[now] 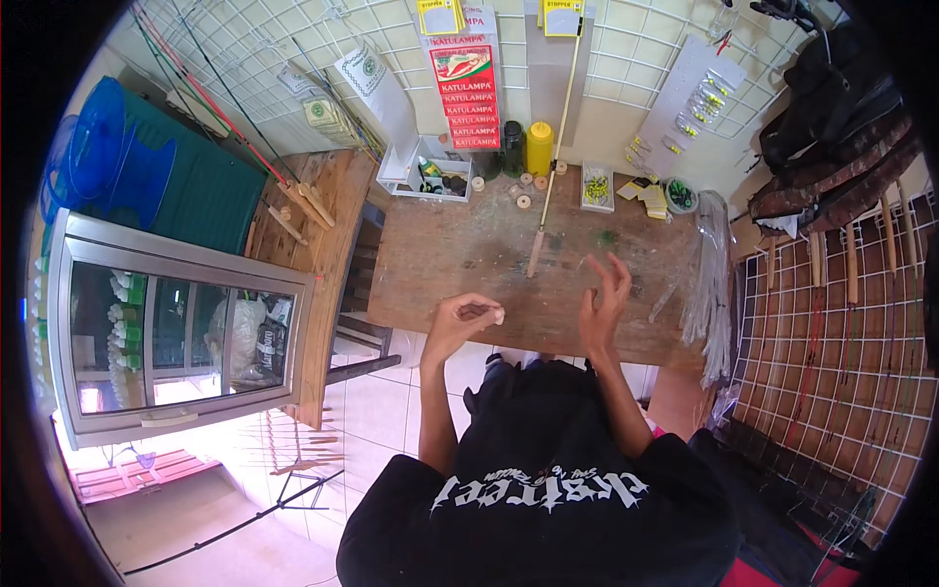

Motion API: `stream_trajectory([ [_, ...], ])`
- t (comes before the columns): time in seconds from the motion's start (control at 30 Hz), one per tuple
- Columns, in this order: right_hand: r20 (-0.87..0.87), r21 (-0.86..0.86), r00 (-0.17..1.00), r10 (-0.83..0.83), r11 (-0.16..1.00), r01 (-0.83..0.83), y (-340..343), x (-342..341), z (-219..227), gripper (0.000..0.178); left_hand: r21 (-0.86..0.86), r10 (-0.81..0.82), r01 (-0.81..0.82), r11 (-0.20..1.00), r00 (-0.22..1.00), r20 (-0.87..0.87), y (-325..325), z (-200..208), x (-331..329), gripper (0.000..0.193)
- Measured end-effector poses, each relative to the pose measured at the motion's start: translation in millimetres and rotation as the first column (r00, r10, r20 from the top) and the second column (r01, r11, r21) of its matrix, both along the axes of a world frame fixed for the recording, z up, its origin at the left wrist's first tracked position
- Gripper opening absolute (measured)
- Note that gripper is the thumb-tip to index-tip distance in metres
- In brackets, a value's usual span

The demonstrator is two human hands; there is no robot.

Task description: Winding thread to repair or secure a guide on a fishing rod section.

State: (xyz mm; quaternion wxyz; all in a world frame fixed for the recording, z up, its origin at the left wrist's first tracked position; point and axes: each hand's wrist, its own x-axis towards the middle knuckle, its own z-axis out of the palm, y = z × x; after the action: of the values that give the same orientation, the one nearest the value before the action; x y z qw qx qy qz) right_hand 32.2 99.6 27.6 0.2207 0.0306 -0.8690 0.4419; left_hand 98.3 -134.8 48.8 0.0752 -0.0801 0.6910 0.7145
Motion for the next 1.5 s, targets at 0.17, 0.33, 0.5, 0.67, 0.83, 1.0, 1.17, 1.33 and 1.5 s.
stream_trajectory([
  [0.17,-0.039,-0.255,0.81,0.586,0.778,-0.575,-12,15,34,0.042,-0.377,-0.036,0.042,0.925,0.999,0.023,24,11,-11,0.017],
  [0.33,-0.005,-0.228,0.636,0.771,0.619,-0.752,-41,12,47,0.033,-0.507,-0.091,0.004,0.862,0.985,-0.146,29,27,-12,0.019],
  [0.5,0.186,-0.172,0.501,0.845,0.53,-0.831,-52,6,48,0.033,-0.579,-0.149,-0.006,0.815,0.964,-0.22,15,34,-8,0.018],
  [0.67,0.374,-0.145,0.514,0.772,0.596,-0.79,-59,3,45,0.023,-0.579,-0.076,-0.007,0.815,0.99,-0.119,-5,38,-9,0.017],
  [0.83,0.363,-0.156,0.562,0.743,0.643,-0.749,-68,1,43,0.018,-0.539,0.015,-0.091,0.837,0.99,-0.143,-26,31,-15,0.016],
  [1.0,0.291,-0.046,0.635,0.715,0.674,-0.738,-76,-4,39,0.015,-0.498,0.096,-0.201,0.843,0.969,-0.228,-38,26,-27,0.018],
  [1.17,0.165,0.11,0.714,0.681,0.707,-0.699,-88,-5,47,0.011,-0.353,0.188,-0.32,0.879,0.913,-0.362,-41,19,-37,0.017],
  [1.33,0.051,0.061,0.656,0.753,0.654,-0.754,-98,-16,44,0.01,0.126,0.321,-0.297,0.946,0.913,-0.252,-39,11,-45,0.017],
  [1.5,0.04,0.08,0.672,0.74,0.668,-0.74,-98,-17,40,0.009,0.372,0.329,-0.265,0.889,0.937,-0.12,-38,12,-54,0.02],
])
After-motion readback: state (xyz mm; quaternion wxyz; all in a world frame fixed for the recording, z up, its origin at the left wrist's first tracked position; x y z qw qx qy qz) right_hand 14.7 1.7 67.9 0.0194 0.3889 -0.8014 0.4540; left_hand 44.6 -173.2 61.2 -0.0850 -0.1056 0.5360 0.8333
